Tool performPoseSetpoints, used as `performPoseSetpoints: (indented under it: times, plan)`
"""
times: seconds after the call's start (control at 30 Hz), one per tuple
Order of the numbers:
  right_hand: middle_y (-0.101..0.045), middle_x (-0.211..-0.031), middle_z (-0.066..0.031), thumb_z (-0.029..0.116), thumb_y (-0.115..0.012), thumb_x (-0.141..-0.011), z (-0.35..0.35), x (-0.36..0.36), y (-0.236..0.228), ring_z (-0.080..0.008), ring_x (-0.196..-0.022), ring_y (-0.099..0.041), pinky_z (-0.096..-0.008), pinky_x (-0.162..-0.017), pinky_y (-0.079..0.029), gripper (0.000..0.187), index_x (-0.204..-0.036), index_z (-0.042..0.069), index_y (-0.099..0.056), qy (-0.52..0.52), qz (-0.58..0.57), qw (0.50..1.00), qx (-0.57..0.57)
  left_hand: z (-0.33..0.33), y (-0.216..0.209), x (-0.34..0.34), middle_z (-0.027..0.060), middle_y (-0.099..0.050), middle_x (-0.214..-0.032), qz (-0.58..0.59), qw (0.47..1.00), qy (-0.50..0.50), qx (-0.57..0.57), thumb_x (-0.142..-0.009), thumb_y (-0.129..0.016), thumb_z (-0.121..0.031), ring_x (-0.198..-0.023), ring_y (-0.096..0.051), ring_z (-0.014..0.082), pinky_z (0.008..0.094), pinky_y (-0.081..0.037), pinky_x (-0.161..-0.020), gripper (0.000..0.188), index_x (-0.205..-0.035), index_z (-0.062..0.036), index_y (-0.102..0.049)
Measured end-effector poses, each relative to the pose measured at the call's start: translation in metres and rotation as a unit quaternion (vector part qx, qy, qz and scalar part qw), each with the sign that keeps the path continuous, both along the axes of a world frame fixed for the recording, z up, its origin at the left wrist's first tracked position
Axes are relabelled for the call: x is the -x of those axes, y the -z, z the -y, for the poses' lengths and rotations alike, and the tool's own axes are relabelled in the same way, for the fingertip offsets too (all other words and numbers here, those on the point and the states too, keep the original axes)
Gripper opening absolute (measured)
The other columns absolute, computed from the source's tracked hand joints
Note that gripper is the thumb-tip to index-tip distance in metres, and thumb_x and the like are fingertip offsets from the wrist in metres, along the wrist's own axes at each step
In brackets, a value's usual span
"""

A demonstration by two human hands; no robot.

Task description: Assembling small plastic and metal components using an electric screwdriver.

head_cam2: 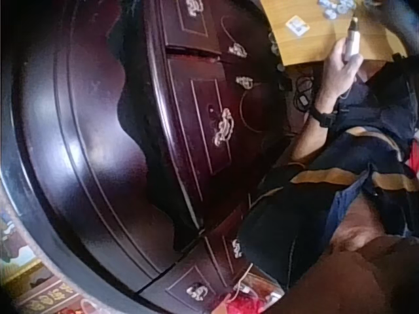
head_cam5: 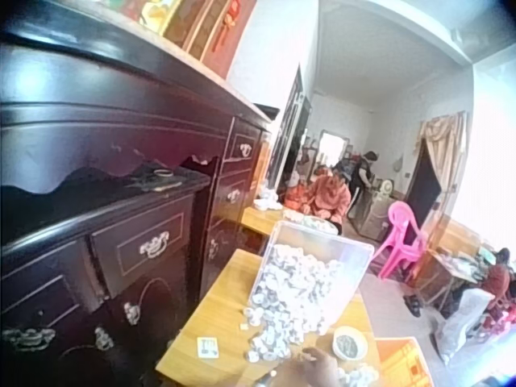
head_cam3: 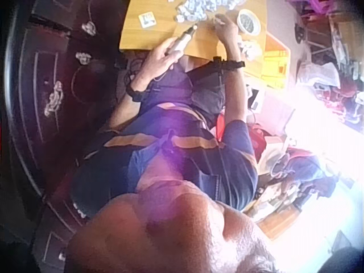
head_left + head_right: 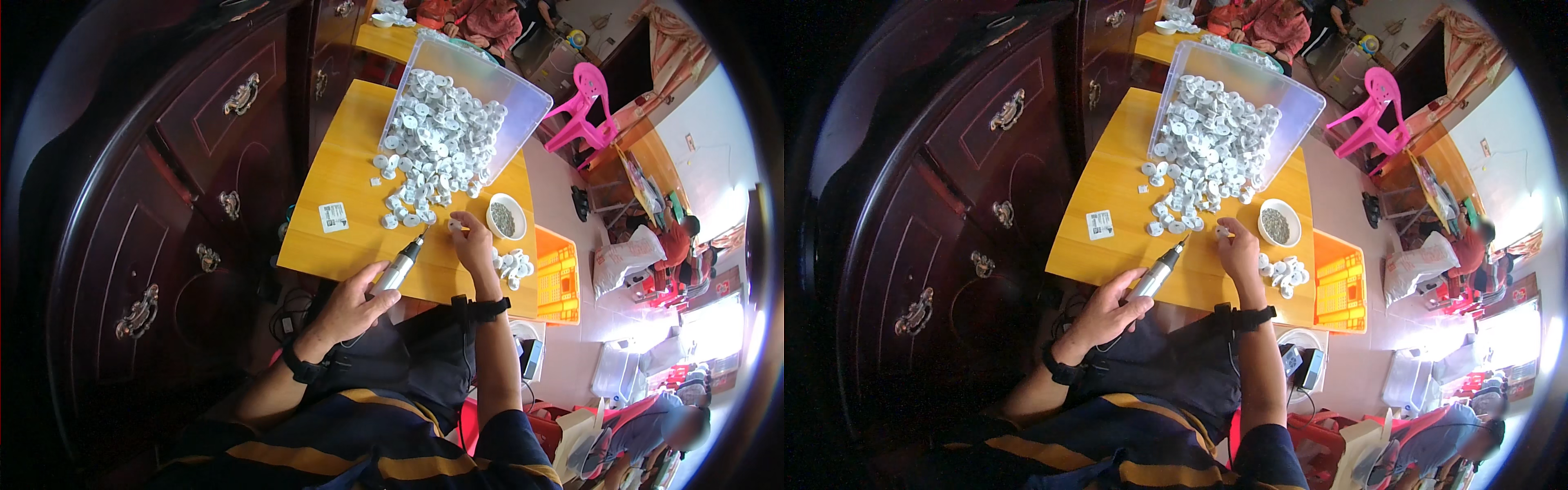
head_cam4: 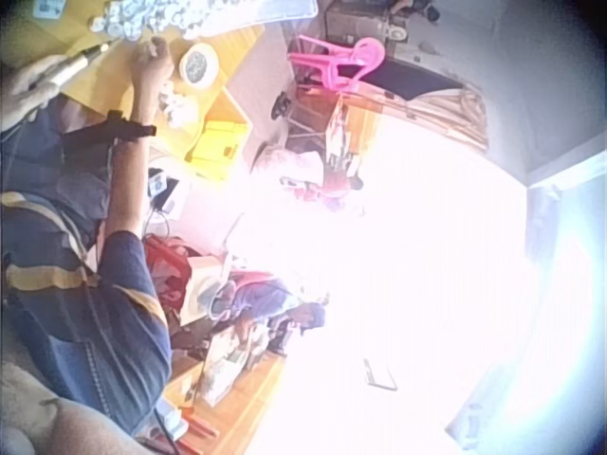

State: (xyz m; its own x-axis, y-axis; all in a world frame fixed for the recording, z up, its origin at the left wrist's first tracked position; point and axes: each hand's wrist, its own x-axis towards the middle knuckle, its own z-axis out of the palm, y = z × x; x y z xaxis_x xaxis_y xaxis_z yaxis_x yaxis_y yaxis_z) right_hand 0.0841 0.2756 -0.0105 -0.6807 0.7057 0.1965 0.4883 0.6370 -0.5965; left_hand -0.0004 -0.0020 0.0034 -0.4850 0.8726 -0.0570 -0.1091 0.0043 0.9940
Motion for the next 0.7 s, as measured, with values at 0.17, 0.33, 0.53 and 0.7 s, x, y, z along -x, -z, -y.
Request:
performPoseSetpoints:
  times: [0.17, 0.33, 0.53, 0.7]
  plan:
    - [-0.068, -0.098, -0.0030, 0.007, -0.061, -0.094, 0.016, -0.016, 0.017, -0.0100, -0.085, -0.065, -0.0228, -0.075, -0.052, 0.023, -0.116, 0.002, -0.064, -0.048, -0.191, 0.915, 0.353, 0.002, -0.012, -0.001, 0.0028, -0.058, -0.081, -0.006, 0.998, 0.037, 0.044, -0.094, -0.065, -0.026, -0.059, -0.054, 0.0059, 0.0203, -0.047, -0.054, 0.057, -0.138, 0.0020, -0.045]
    - [-0.067, -0.099, -0.0027, 0.007, -0.062, -0.094, 0.039, -0.016, 0.018, -0.0094, -0.085, -0.064, -0.0212, -0.075, -0.051, 0.026, -0.119, 0.003, -0.061, -0.044, -0.234, 0.866, 0.439, 0.001, -0.003, -0.003, 0.0046, -0.061, -0.082, -0.076, 0.997, 0.019, 0.028, -0.093, -0.067, -0.027, -0.057, -0.055, 0.0071, 0.0220, -0.047, -0.053, 0.058, -0.139, 0.0017, -0.045]
    - [-0.066, -0.093, -0.0011, 0.007, -0.063, -0.093, 0.049, -0.014, 0.022, -0.0070, -0.077, -0.060, -0.0192, -0.068, -0.048, 0.029, -0.122, 0.004, -0.061, -0.046, -0.247, 0.871, 0.421, 0.000, 0.006, -0.003, 0.0084, -0.063, -0.082, -0.150, 0.989, 0.001, 0.007, -0.093, -0.068, -0.030, -0.058, -0.057, 0.0102, 0.0250, -0.047, -0.054, 0.058, -0.136, 0.0029, -0.048]
    - [-0.065, -0.089, 0.0014, 0.008, -0.064, -0.093, 0.058, -0.012, 0.014, -0.0048, -0.074, -0.057, -0.0184, -0.064, -0.045, 0.028, -0.120, 0.004, -0.064, -0.010, -0.218, 0.885, 0.410, 0.002, -0.009, 0.000, 0.0295, -0.063, -0.117, -0.137, 0.988, 0.020, 0.062, -0.090, -0.067, -0.032, -0.109, -0.063, 0.0404, 0.0416, -0.050, -0.092, 0.059, -0.131, 0.0067, -0.050]
